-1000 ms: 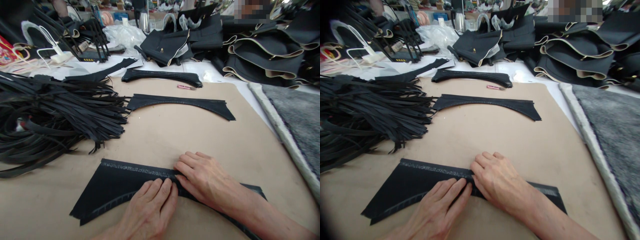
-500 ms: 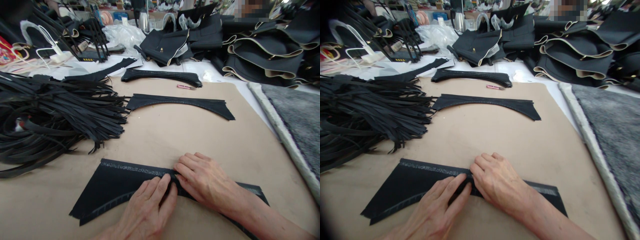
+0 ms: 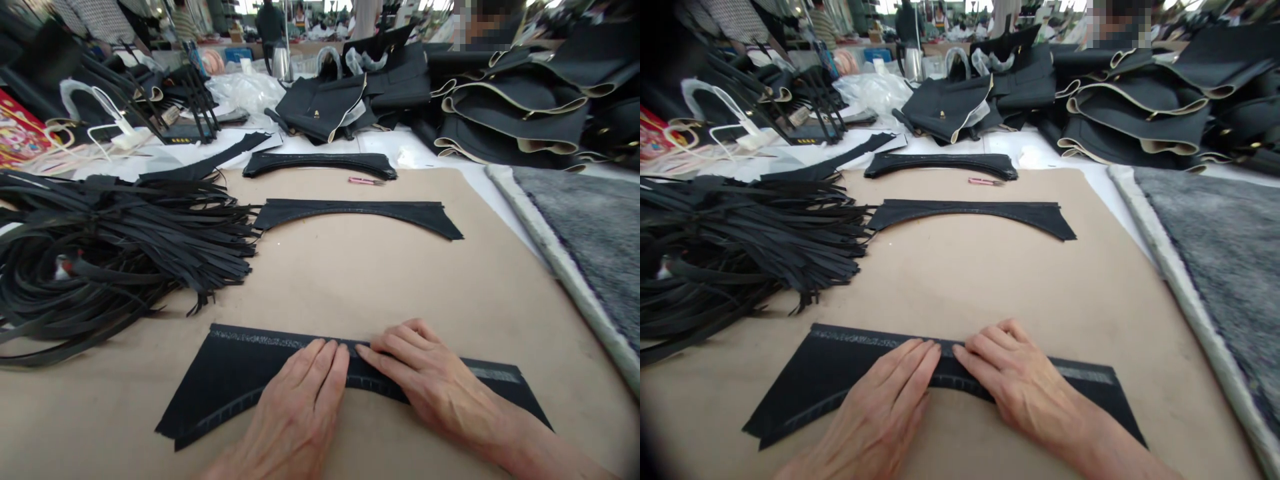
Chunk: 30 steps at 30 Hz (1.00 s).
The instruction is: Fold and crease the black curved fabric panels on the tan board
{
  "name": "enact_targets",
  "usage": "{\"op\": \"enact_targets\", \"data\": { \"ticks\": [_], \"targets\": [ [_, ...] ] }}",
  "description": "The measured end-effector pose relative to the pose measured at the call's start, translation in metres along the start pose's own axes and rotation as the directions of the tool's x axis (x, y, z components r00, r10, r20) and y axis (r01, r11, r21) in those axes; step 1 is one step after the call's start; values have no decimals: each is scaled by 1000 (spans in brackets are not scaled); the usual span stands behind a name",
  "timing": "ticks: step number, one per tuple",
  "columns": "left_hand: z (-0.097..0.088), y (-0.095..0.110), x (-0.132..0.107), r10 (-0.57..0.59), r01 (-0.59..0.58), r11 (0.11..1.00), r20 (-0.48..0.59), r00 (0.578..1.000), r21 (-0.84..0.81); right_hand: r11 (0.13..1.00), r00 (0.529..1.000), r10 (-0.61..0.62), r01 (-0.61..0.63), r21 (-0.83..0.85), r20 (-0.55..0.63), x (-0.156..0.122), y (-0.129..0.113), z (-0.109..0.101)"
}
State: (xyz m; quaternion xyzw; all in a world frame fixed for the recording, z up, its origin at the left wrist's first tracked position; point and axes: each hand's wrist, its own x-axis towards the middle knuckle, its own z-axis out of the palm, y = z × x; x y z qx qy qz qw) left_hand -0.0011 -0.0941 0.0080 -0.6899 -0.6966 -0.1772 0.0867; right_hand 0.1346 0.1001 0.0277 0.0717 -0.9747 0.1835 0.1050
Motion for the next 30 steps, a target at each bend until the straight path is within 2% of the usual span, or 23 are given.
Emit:
{"op": "enact_targets", "data": {
  "ticks": [4,8,12,16,18,21,25,27,30],
  "targets": [
    [-4,2,2,-68,69,998,74,995,-10,1000,1000,14,-14,-22,-10,-20,1,-4],
    [-15,-5,-3,-169,170,985,84,982,-3,995,996,-6,-3,-104,-85,-41,15,7],
    [-36,-38,-29,-270,266,961,56,961,75,990,987,-11,-11,-138,-158,-53,28,23],
    [-62,-84,-64,-345,339,930,16,938,141,994,971,34,-57,-91,-238,-50,26,24],
    [-69,-99,-75,-367,368,923,-29,930,111,994,966,64,-85,-74,-252,-37,17,22],
    [-69,-107,-73,-425,424,905,-73,902,-29,989,962,98,-123,-82,-253,0,-6,21],
    [-63,-102,-53,-510,512,850,51,859,-127,983,975,160,-172,-66,-157,71,-50,32],
    [-64,-103,-45,-536,545,831,103,838,-114,966,969,243,-246,-84,-49,103,-68,40],
    [-69,-108,-38,-533,550,829,155,832,-100,936,944,327,-317,-151,44,134,-84,48]
  ]
}}
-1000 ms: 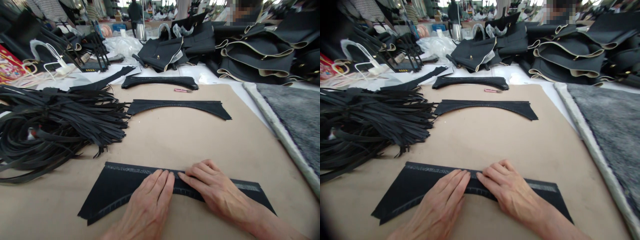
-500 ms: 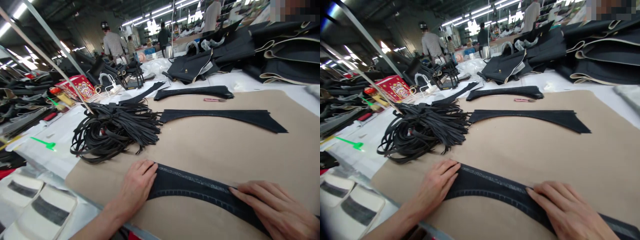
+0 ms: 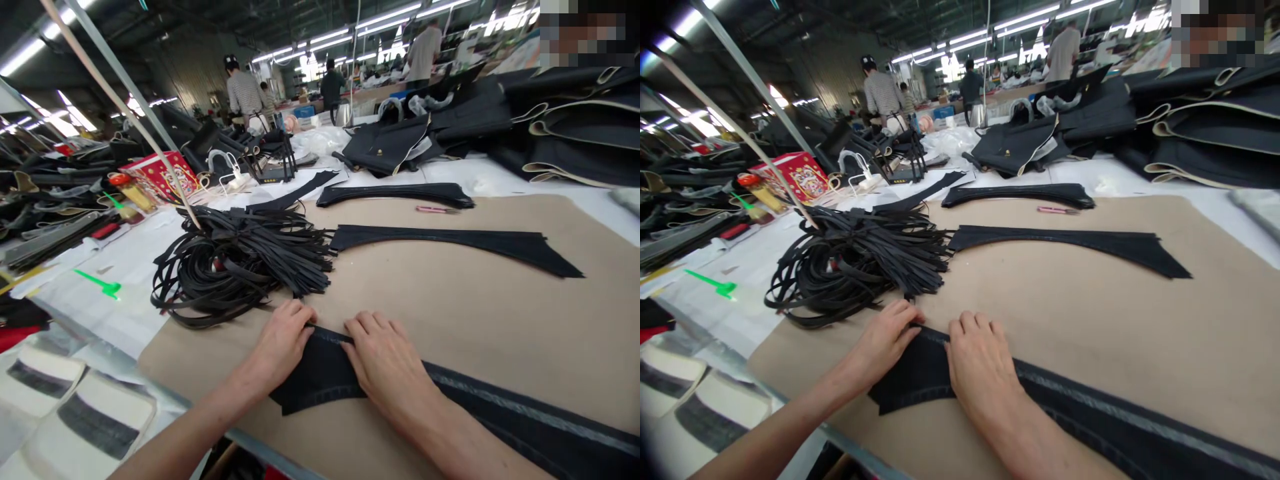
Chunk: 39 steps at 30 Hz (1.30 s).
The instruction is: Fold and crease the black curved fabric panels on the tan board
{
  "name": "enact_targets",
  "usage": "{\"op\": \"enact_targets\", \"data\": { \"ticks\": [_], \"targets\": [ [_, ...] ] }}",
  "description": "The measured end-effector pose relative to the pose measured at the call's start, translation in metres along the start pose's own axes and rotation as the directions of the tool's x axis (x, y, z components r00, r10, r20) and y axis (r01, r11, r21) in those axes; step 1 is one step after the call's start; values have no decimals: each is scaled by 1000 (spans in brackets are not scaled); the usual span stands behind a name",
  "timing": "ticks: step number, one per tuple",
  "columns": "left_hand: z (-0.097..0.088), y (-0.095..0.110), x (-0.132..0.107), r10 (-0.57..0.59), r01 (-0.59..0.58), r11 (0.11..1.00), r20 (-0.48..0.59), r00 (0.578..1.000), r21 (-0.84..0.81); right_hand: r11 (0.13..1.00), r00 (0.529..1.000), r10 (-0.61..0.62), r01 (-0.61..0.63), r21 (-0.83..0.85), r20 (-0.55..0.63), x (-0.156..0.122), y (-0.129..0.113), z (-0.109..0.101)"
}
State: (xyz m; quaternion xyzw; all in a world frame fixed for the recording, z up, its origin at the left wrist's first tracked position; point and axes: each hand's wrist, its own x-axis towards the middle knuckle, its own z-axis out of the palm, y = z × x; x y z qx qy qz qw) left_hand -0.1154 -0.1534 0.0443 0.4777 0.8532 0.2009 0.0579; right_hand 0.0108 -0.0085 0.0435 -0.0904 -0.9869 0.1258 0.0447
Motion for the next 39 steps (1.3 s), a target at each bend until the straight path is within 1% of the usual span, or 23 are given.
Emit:
{"op": "enact_targets", "data": {
  "ticks": [2,6,9,12,15,17,19,22,24,26,27,28,29,30,31,33,35,36,37,38,39],
  "targets": [
    [-5,-1,3,3,-3,1000,39,999,3,999,1000,23,-23,-26,6,7,-6,1],
    [-14,-1,7,12,-12,1000,85,996,-5,999,999,36,-36,0,28,11,-6,1],
    [-16,-1,8,33,-33,999,91,995,-7,997,999,30,-32,64,46,12,-2,1],
    [-15,-3,8,84,-84,996,93,992,2,987,998,8,-18,162,57,12,3,1],
    [-12,-8,7,151,-154,988,95,984,28,972,998,-41,27,234,55,11,7,2],
    [-10,-11,6,191,-196,979,88,978,62,968,996,-85,73,242,41,10,9,2],
    [-9,-13,3,231,-238,965,77,970,106,967,989,-145,139,212,11,9,10,4],
    [-8,-14,-3,294,-302,939,71,953,164,957,967,-250,254,139,-45,6,10,8],
    [-7,-15,-8,388,-390,890,57,920,235,943,945,-317,323,73,-83,3,10,13],
    [-5,-15,-13,515,-494,797,36,856,348,926,919,-374,377,0,-123,-2,9,19],
    [-4,-15,-15,573,-533,744,26,819,404,918,908,-395,394,-32,-142,-4,9,22],
    [-3,-16,-17,611,-554,702,21,791,447,913,900,-407,403,-59,-157,-7,8,25],
    [-2,-17,-19,631,-563,680,17,776,470,911,896,-413,405,-79,-166,-9,8,27],
    [-2,-19,-21,637,-565,672,15,771,479,910,894,-414,404,-95,-169,-11,8,29],
    [-2,-22,-23,637,-566,673,17,771,477,909,894,-415,402,-107,-168,-13,8,30],
    [-5,-29,-27,613,-559,697,32,789,448,907,896,-418,403,-123,-151,-15,8,30],
    [-9,-37,-31,560,-518,746,27,828,419,904,895,-423,407,-129,-142,-16,8,29],
    [-10,-39,-32,518,-471,779,-2,855,414,904,894,-424,408,-131,-142,-16,9,28],
    [-11,-39,-34,475,-414,813,-53,879,410,904,894,-424,407,-133,-143,-16,9,28],
    [-11,-37,-34,435,-359,844,-116,893,398,904,894,-423,406,-134,-146,-16,8,27],
    [-9,-33,-35,406,-323,870,-173,897,372,904,894,-423,406,-134,-148,-16,8,27]
  ]
}}
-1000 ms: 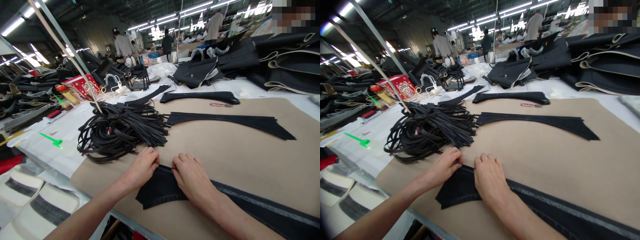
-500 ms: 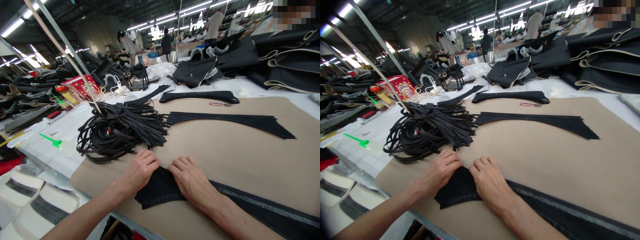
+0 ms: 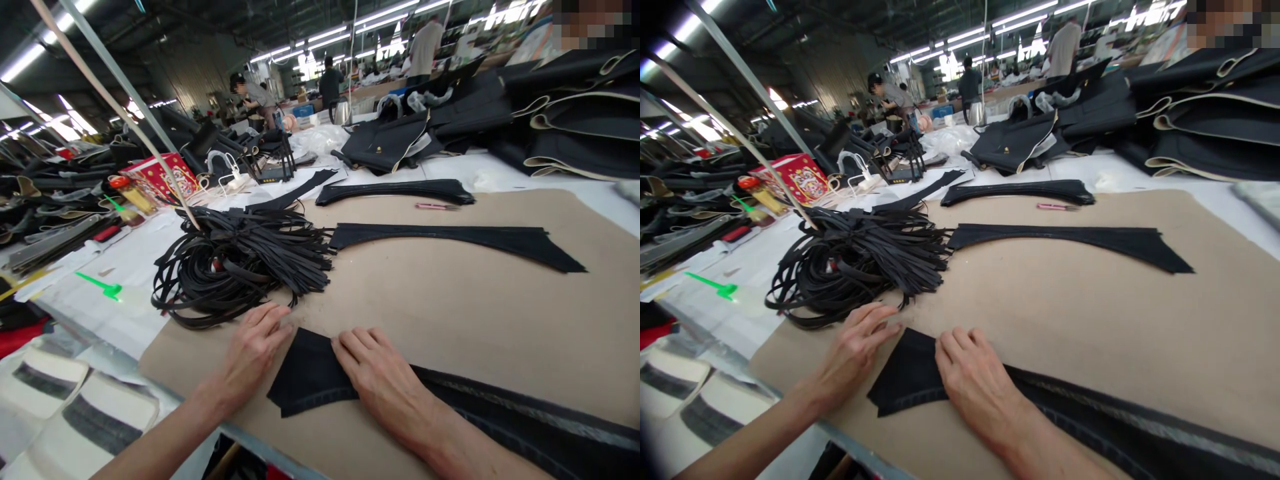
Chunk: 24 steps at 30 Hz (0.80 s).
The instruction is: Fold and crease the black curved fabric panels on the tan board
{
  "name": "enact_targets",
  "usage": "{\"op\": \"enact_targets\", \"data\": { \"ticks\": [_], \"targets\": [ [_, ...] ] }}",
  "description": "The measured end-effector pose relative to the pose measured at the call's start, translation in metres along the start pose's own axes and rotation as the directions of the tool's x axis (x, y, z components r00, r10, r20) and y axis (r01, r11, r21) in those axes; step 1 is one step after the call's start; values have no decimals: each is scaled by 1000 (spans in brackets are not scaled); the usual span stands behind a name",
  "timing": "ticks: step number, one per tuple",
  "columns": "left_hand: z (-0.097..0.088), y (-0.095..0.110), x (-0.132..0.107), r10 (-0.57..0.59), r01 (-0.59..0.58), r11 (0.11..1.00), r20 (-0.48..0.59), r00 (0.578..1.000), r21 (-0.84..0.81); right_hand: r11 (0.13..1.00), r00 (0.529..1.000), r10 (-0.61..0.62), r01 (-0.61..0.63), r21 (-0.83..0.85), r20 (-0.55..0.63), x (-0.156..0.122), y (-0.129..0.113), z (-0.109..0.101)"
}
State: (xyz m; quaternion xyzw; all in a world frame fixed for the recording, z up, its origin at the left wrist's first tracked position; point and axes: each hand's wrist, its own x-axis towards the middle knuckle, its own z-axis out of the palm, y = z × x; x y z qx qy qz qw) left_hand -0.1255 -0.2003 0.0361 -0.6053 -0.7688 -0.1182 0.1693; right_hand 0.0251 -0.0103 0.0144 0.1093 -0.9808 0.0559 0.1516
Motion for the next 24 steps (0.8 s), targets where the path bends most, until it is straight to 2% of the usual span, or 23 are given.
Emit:
{"op": "enact_targets", "data": {
  "ticks": [2,5,7,12,16,20,24],
  "targets": [
    [4,15,5,-40,36,995,-38,998,-92,1000,1000,5,-5,-1,8,0,-1,-1],
    [14,38,12,-15,17,973,13,1000,-230,1000,999,11,-11,-1,38,1,0,-3],
    [19,46,13,-10,21,963,45,999,-268,1000,999,2,-3,11,40,-1,3,-5],
    [20,43,10,33,5,951,117,993,-311,999,999,-31,30,32,11,-21,24,-16],
    [18,44,13,85,-50,968,132,988,-248,1000,1000,-1,1,26,22,-44,39,-23],
    [20,48,13,92,-64,984,165,982,-169,999,999,0,-1,39,42,-58,43,-28],
    [24,47,13,129,-113,987,144,981,-111,999,997,22,-25,43,69,-64,41,-32]
  ]
}}
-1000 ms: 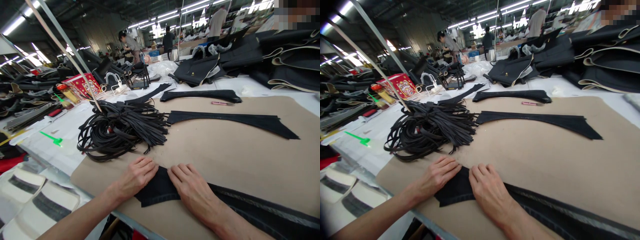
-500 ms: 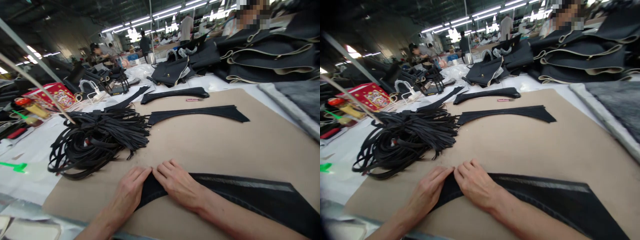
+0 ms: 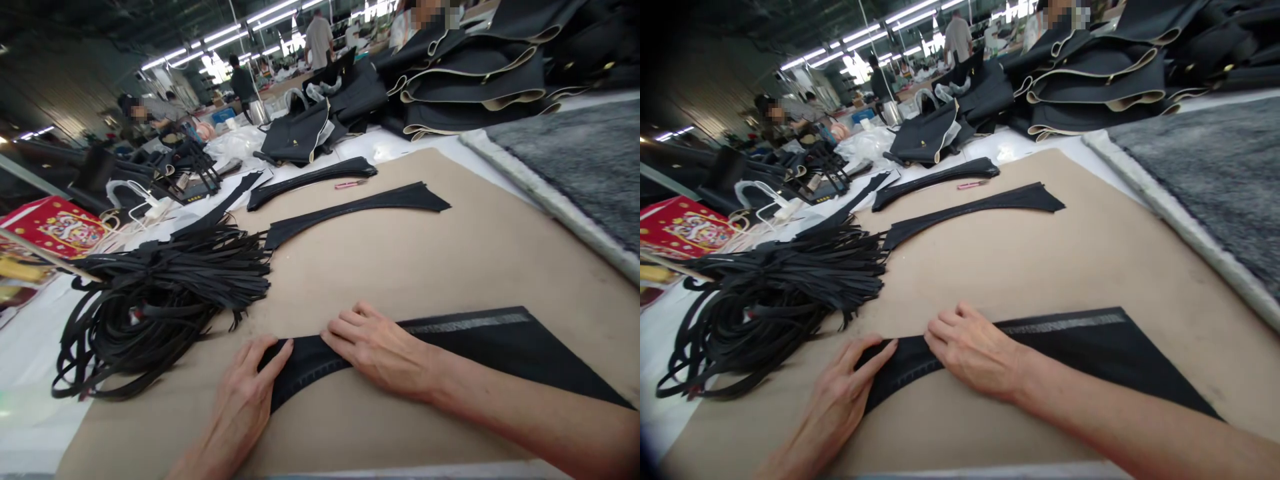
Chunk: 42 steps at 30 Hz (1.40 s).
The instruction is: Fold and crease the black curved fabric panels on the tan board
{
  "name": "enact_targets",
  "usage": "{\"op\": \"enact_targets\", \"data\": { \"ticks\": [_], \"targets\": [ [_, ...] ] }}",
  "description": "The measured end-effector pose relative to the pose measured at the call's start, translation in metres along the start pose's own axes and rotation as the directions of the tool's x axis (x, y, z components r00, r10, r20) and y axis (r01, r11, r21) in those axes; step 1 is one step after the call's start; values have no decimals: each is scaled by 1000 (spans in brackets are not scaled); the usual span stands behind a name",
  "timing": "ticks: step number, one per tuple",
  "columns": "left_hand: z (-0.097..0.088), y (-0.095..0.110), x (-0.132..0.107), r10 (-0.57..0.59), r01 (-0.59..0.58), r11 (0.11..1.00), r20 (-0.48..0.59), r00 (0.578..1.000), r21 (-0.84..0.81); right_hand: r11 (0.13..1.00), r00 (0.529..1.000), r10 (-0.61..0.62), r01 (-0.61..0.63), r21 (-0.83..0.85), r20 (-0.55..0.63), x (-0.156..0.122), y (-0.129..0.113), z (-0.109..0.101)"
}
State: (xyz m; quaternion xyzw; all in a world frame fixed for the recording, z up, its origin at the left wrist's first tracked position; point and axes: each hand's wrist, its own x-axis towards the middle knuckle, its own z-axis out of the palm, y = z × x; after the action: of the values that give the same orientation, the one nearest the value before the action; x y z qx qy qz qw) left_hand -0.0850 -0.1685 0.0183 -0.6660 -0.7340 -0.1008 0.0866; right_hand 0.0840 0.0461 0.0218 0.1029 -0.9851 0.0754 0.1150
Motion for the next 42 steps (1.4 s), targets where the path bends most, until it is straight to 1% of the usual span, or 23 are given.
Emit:
{"op": "enact_targets", "data": {
  "ticks": [2,5,9,11,13,15,16,19,23,27,30,33,38,42],
  "targets": [
    [0,0,1,40,-41,999,23,999,20,1000,1000,11,-11,4,10,-1,-1,-2],
    [-1,3,4,82,-84,996,100,992,22,1000,1000,10,-10,2,22,-1,-2,-4],
    [-4,10,13,61,-77,994,193,979,79,1000,999,3,-3,-9,36,1,-2,-5],
    [-5,14,18,55,-72,993,172,984,93,1000,999,-5,6,-16,32,1,-1,-4],
    [-5,19,24,52,-61,995,111,992,82,999,1000,-19,20,-28,16,1,-1,-3],
    [-3,27,28,35,-38,999,60,998,35,999,1000,-30,30,-40,0,0,-1,-1],
    [-1,32,29,24,-25,1000,53,998,5,999,1000,-30,30,-44,-5,-1,-2,-1],
    [8,44,29,15,-14,999,34,999,-31,999,1000,-20,20,-38,-12,-2,-4,-1],
    [16,50,24,42,-42,999,-22,999,16,999,999,-35,34,-19,-32,-3,-2,-2],
    [13,48,25,50,-50,999,21,999,8,999,997,-47,45,-27,-59,-13,9,-7],
    [10,48,29,49,-50,999,49,998,19,1000,1000,-10,9,-8,-30,-26,19,-14],
    [9,49,32,51,-53,998,45,998,41,1000,1000,8,-8,4,-3,-40,27,-19],
    [10,51,37,60,-61,997,12,998,42,998,1000,21,-21,55,-2,-54,30,-18],
    [9,55,43,127,-127,992,17,992,5,997,999,49,-50,64,16,-57,29,-18]
  ]
}}
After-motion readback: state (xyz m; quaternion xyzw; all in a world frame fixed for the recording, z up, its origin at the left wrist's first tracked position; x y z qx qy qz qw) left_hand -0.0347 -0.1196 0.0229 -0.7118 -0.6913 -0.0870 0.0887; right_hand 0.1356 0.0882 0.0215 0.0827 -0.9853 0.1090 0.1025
